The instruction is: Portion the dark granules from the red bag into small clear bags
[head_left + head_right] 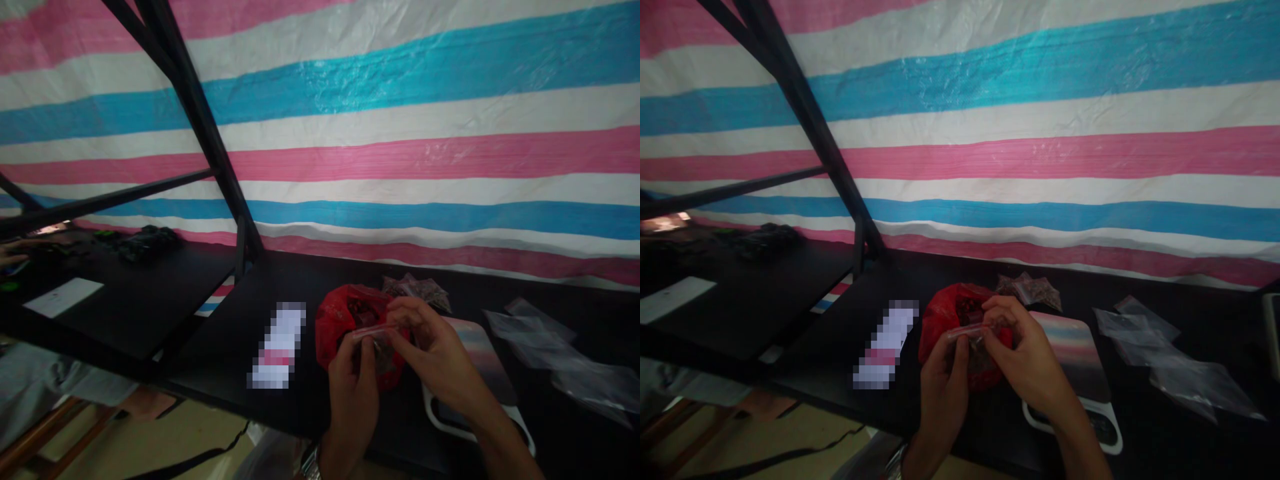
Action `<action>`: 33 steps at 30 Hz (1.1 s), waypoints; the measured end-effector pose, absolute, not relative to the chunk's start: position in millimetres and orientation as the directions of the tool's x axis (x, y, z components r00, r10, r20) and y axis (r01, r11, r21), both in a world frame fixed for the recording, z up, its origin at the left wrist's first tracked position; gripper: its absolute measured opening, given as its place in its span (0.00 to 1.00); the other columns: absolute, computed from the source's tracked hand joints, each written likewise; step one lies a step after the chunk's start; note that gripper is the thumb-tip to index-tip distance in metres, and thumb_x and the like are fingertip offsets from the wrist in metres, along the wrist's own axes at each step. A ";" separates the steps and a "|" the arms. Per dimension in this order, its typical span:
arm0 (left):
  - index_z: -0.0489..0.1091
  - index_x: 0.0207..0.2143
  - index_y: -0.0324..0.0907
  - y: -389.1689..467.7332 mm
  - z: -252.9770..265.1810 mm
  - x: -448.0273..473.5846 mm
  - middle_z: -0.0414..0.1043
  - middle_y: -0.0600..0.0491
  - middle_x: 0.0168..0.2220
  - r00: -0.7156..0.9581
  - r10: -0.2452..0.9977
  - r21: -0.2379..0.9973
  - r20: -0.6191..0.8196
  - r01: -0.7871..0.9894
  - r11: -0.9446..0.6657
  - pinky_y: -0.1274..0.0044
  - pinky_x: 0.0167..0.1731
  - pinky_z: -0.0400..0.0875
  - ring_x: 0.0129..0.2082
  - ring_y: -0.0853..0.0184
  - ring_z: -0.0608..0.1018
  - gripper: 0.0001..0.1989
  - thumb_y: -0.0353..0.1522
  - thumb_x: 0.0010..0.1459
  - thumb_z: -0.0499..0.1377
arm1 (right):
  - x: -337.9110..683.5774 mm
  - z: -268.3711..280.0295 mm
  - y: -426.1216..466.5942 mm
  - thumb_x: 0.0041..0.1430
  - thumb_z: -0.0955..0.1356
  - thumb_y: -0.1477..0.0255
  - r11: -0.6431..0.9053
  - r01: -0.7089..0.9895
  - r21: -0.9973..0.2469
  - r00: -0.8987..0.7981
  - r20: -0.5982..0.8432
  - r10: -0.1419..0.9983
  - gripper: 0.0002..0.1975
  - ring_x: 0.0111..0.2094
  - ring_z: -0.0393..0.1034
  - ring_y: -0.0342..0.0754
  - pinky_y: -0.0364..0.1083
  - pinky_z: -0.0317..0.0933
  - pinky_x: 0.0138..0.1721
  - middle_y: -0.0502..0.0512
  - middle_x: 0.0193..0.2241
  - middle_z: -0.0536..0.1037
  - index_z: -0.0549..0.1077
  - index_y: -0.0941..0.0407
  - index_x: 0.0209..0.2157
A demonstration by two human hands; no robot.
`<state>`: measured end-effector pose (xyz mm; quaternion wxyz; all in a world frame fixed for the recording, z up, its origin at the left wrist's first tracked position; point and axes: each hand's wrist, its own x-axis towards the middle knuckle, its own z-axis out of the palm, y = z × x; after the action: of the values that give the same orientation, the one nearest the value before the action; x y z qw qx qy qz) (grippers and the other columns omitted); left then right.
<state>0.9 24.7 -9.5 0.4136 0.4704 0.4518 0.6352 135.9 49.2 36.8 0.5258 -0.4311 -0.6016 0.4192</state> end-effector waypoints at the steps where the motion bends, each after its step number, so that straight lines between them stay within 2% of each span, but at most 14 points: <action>1: 0.81 0.40 0.43 24.9 -9.9 0.3 0.85 0.48 0.40 -0.217 0.949 0.962 0.229 -0.099 -0.255 0.75 0.41 0.82 0.38 0.63 0.86 0.18 0.47 0.69 0.60 | 135.2 36.0 49.3 0.61 0.73 0.71 0.281 0.072 -0.957 -0.075 0.276 0.958 0.12 0.36 0.75 0.45 0.43 0.69 0.40 0.47 0.33 0.78 0.73 0.50 0.46; 5: 0.82 0.39 0.43 25.7 -13.1 -1.5 0.85 0.47 0.40 -0.218 0.944 0.960 0.248 -0.077 -0.271 0.75 0.42 0.82 0.39 0.63 0.86 0.18 0.47 0.69 0.60 | 132.0 32.4 49.5 0.62 0.73 0.69 0.255 0.078 -0.964 -0.120 0.245 0.962 0.14 0.38 0.75 0.46 0.44 0.69 0.42 0.48 0.35 0.79 0.73 0.50 0.49; 11: 0.81 0.41 0.44 26.1 -14.0 -1.7 0.85 0.49 0.40 -0.236 0.935 0.949 0.266 -0.104 -0.296 0.75 0.42 0.83 0.39 0.64 0.86 0.15 0.45 0.68 0.62 | 130.9 30.7 50.8 0.62 0.72 0.72 0.302 0.134 -0.944 -0.074 0.295 0.953 0.09 0.40 0.75 0.46 0.45 0.69 0.44 0.49 0.37 0.78 0.73 0.49 0.44; 16: 0.81 0.38 0.43 27.3 -12.0 -2.3 0.85 0.50 0.37 -0.263 0.928 0.946 0.265 -0.115 -0.303 0.75 0.39 0.83 0.36 0.64 0.86 0.15 0.45 0.68 0.62 | 134.3 30.7 50.7 0.62 0.72 0.70 0.291 0.169 -0.942 -0.100 0.277 0.956 0.13 0.42 0.75 0.48 0.47 0.69 0.47 0.50 0.39 0.78 0.74 0.49 0.48; 22: 0.80 0.38 0.44 26.6 -15.0 -1.9 0.84 0.50 0.37 -0.278 0.925 0.949 0.259 -0.106 -0.298 0.76 0.42 0.81 0.38 0.65 0.85 0.12 0.42 0.67 0.64 | 132.7 34.5 48.4 0.61 0.72 0.72 0.263 0.153 -0.953 -0.153 0.240 0.959 0.13 0.39 0.76 0.47 0.46 0.68 0.44 0.49 0.35 0.79 0.73 0.50 0.48; 26: 0.80 0.38 0.43 25.8 -16.5 -3.0 0.84 0.49 0.37 -0.278 0.925 0.954 0.257 -0.079 -0.289 0.76 0.40 0.81 0.37 0.64 0.85 0.11 0.41 0.67 0.64 | 132.4 36.3 46.9 0.61 0.72 0.73 0.280 0.141 -0.949 -0.158 0.258 0.953 0.13 0.36 0.75 0.46 0.45 0.69 0.42 0.47 0.33 0.78 0.72 0.50 0.47; 33: 0.81 0.35 0.43 25.9 -5.1 -5.6 0.84 0.50 0.35 -0.279 0.905 0.941 0.321 -0.017 -0.339 0.76 0.38 0.82 0.35 0.64 0.86 0.08 0.37 0.65 0.65 | 130.3 38.7 46.1 0.63 0.72 0.72 0.285 0.170 -0.943 -0.185 0.253 0.949 0.15 0.39 0.76 0.47 0.48 0.69 0.48 0.48 0.35 0.78 0.73 0.50 0.51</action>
<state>-5.6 25.9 -5.1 0.3506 0.4874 0.4557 0.6572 130.3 46.1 38.7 0.4705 -0.4312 -0.6489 0.4142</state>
